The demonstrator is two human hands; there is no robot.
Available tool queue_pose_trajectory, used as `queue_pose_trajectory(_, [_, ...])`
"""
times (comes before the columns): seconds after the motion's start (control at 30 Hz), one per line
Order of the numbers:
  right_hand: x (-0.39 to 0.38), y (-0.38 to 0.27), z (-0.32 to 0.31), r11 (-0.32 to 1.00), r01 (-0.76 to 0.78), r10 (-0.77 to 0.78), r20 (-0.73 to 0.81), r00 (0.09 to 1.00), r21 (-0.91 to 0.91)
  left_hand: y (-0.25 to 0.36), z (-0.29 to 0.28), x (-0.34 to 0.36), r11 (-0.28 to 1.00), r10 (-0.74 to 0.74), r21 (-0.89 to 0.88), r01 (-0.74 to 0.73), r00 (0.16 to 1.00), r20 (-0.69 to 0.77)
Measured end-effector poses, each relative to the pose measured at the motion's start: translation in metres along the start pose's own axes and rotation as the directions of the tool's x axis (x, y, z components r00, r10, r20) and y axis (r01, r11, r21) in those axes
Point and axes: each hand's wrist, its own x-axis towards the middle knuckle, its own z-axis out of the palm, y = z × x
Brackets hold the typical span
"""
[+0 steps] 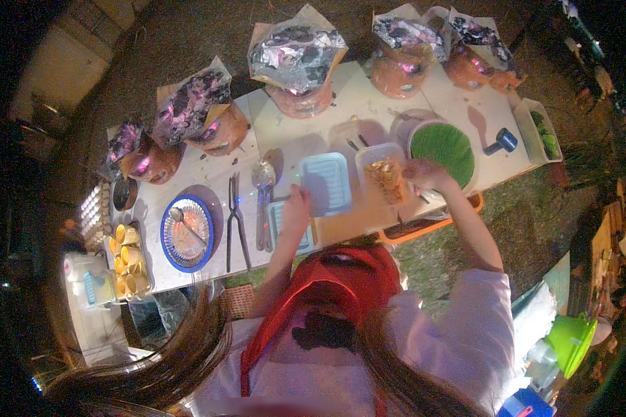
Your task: The person prepares food at an outdoor stall at night. They use tongs to handle foil-wrapped items, place a green leaf on top, and add a yellow substance from a container using a spoon.
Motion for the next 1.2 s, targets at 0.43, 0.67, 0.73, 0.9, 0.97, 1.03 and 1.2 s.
queue_pose_trajectory(0.43, [0.034,-0.028,0.051,0.854,-0.031,-0.167,-0.329,0.929,-0.519,-0.007,-0.042,0.001,0.965,0.137,0.251,-0.08,0.966,-0.22])
queue_pose_trajectory(0.67, [0.05,-0.12,0.073,0.808,0.332,-0.569,-0.498,0.654,-0.487,0.007,-0.122,-0.002,0.977,0.179,-0.011,-0.211,0.856,-0.485])
queue_pose_trajectory(0.73, [0.06,-0.127,0.076,0.87,0.383,-0.485,-0.401,0.777,-0.309,-0.003,-0.155,-0.001,0.924,0.184,-0.127,-0.362,0.709,-0.681])
queue_pose_trajectory(0.9, [0.08,-0.128,0.101,0.652,0.435,-0.643,-0.149,0.751,-0.621,-0.032,-0.181,-0.028,0.935,-0.14,-0.34,-0.1,0.776,-0.615])
queue_pose_trajectory(0.97, [0.082,-0.126,0.108,0.549,0.438,-0.715,-0.128,0.687,-0.711,-0.044,-0.174,-0.036,0.938,-0.119,-0.324,-0.122,0.766,-0.632])
queue_pose_trajectory(1.03, [0.082,-0.124,0.109,0.539,0.411,-0.679,-0.091,0.728,-0.735,-0.054,-0.16,-0.043,0.923,-0.125,-0.36,-0.139,0.775,-0.619])
queue_pose_trajectory(1.2, [0.094,-0.131,0.112,0.566,0.309,-0.56,-0.081,0.825,-0.765,-0.084,-0.131,-0.054,0.878,-0.232,-0.474,-0.071,0.802,-0.551])
